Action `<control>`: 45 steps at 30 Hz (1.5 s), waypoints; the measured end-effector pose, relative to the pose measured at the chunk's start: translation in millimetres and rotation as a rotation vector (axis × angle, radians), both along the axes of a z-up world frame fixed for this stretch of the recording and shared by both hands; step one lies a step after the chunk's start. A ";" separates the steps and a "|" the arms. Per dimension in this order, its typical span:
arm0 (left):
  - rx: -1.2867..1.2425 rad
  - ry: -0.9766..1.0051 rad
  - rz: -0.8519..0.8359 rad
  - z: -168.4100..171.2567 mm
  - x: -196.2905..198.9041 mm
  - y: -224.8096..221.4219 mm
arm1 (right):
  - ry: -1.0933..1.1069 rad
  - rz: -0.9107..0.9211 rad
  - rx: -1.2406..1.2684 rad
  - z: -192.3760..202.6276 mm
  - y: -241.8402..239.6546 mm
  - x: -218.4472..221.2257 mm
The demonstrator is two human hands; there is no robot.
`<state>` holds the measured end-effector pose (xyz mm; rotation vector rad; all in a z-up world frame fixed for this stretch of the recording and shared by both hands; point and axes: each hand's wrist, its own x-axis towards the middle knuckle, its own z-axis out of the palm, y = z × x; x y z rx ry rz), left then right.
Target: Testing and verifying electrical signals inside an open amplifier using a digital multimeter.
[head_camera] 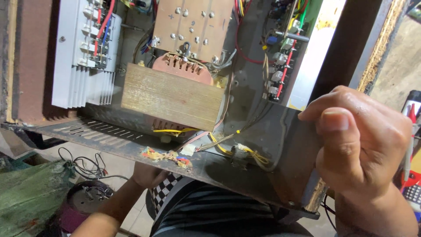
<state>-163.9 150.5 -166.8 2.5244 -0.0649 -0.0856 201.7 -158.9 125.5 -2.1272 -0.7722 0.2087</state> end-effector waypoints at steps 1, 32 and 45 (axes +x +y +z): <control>0.001 -0.005 0.003 6.8 4.6 -1.7 | -0.005 0.003 0.001 -1.7 -0.6 -0.3; 0.021 -0.051 0.064 50.8 32.6 -20.5 | 0.322 -0.133 0.725 -29.9 -38.8 22.6; 0.086 -0.111 0.033 48.4 38.0 -20.8 | -0.122 -0.027 0.211 -11.9 -2.8 18.9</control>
